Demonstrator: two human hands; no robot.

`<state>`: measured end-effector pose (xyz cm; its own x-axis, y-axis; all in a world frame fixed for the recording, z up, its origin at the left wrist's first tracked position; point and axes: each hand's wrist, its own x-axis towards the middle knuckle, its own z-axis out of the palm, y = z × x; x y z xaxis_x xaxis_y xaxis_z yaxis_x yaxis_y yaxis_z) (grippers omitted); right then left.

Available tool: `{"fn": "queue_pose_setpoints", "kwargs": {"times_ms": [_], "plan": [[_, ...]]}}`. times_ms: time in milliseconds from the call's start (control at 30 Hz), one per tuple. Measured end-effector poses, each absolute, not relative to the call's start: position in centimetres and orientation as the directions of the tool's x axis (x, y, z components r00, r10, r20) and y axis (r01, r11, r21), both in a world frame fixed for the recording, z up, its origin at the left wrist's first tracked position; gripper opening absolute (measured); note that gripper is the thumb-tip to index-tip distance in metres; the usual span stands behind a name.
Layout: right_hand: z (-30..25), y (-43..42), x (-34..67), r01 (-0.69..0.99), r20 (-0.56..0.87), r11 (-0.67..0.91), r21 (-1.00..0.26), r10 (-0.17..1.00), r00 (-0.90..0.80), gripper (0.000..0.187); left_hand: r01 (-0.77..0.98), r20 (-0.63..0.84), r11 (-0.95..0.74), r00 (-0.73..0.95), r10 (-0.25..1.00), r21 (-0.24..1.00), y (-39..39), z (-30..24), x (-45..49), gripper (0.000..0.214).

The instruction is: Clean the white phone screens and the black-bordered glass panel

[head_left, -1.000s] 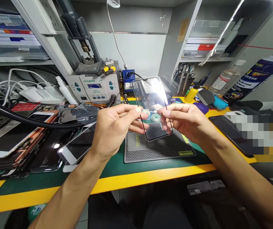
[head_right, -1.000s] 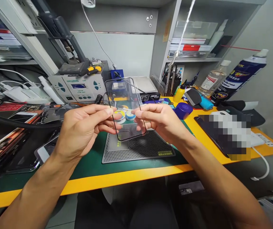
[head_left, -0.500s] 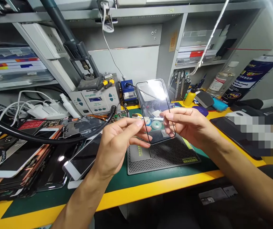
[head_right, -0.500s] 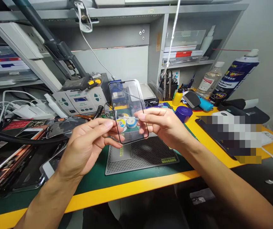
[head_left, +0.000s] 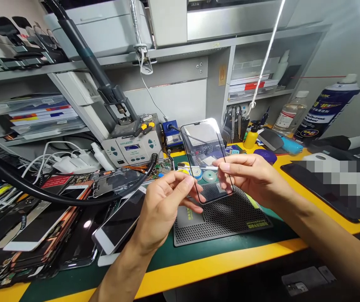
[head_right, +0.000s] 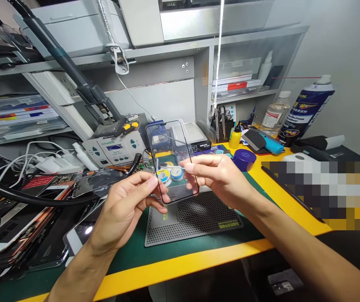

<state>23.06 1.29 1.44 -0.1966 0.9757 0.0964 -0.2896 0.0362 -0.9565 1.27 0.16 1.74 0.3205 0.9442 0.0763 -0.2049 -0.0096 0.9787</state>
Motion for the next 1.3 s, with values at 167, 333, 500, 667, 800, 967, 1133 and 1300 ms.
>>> {"fn": "queue_pose_setpoints", "kwargs": {"times_ms": [167,333,500,667,800,967,1133,1300], "plan": [[1.52,1.14,23.34,-0.262,0.109,0.036,-0.964,0.957,-0.270,0.019,-0.234,0.066,0.015,0.334,0.940,0.972,0.10,1.83,1.43,0.027],[1.30,1.04,23.58,-0.218,0.109,0.031,-0.975,0.930,-0.352,0.023,-0.287,0.039,0.063,0.336,0.941,0.956,0.26,1.87,1.34,0.034],[1.19,1.02,23.59,-0.182,0.111,0.039,-0.983,0.908,-0.404,0.024,-0.368,0.047,0.077,0.315,0.948,0.927,0.48,1.84,1.36,0.037],[1.22,0.91,23.65,-0.112,0.095,0.047,-0.993,0.879,-0.467,0.029,-0.417,0.056,0.078,0.298,0.953,0.906,0.56,1.66,1.21,0.042],[1.11,0.92,23.60,-0.110,0.074,0.022,-0.994,0.867,-0.492,0.028,-0.442,0.069,0.061,0.271,0.960,0.895,0.63,1.64,1.14,0.044],[1.16,0.88,23.42,-0.177,0.016,-0.080,-0.981,0.876,-0.482,0.024,-0.474,0.066,0.058,0.241,0.968,0.879,0.66,1.93,1.37,0.045],[1.21,0.94,23.45,-0.134,0.023,-0.051,-0.990,0.866,-0.500,0.026,-0.456,0.077,0.038,0.231,0.970,0.889,0.69,1.93,1.37,0.044],[1.09,0.89,23.67,-0.049,0.079,0.063,-0.997,0.859,-0.506,0.028,-0.486,0.120,-0.047,0.121,0.985,0.872,0.81,1.89,1.01,0.026]]}}
